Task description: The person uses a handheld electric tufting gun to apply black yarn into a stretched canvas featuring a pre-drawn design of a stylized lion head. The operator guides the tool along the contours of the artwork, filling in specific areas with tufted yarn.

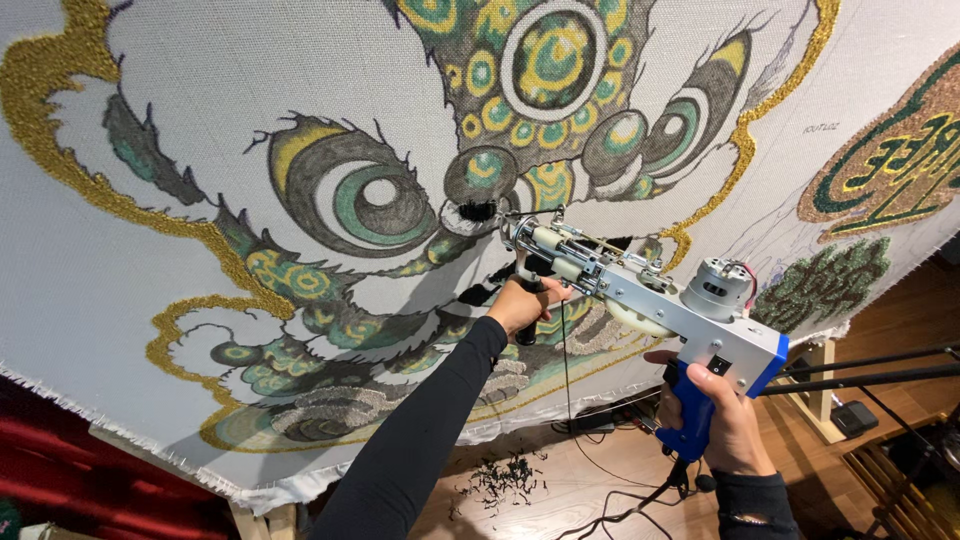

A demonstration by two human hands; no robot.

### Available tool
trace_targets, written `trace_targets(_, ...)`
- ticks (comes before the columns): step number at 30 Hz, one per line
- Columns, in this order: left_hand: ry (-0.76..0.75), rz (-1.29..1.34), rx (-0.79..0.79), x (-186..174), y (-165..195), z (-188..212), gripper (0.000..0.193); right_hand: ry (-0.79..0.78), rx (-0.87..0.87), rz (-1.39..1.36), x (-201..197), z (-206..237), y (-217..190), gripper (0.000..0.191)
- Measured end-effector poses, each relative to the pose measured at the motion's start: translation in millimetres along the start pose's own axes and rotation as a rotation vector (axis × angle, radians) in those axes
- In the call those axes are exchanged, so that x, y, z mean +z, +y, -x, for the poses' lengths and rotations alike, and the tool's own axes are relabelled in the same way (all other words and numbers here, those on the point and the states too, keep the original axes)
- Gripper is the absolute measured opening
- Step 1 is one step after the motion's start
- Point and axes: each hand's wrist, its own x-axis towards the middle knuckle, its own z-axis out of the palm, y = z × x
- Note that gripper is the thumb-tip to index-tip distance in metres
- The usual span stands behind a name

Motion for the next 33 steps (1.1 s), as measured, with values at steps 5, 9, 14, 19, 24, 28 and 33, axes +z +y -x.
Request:
trace_targets(5, -0.006, 0.007, 0.000, -0.9, 3.4, 0.6, 0.035, -0.015, -0.003, -0.006, -0.7, -3.4, 1.4, 0.061)
trace_targets(9, 0.004, -0.017, -0.020, -2.1, 5.2, 1.6, 0.043, -0.029, -0.012, -0.015, -0.5, -5.5, 2.2, 0.061)
trace_targets(14, 0.023, 0.034, -0.029, -1.8, 7.0, 0.8, 0.044, -0.030, 0.013, -0.046, 2.9, -8.3, 1.0, 0.059)
trace_targets(19, 0.032, 0.053, -0.018, -5.7, 5.5, -4.9, 0.045, -0.053, -0.016, -0.013, 10.9, -11.4, -5.0, 0.057)
trace_targets(24, 0.037, 0.083, -0.027, -16.5, 0.3, -16.0, 0.046, 0.011, -0.052, 0.089, 20.5, -15.1, -6.2, 0.051)
trace_targets(28, 0.071, 0.096, -0.021, -24.9, -4.6, -25.1, 0.043, 0.024, -0.095, 0.091, 26.9, -20.8, 1.8, 0.037)
trace_targets(33, 0.068, 0.012, -0.004, -42.1, -9.8, -33.5, 0.030, 0.068, -0.322, 0.449, 37.5, -29.9, 5.3, 0.028)
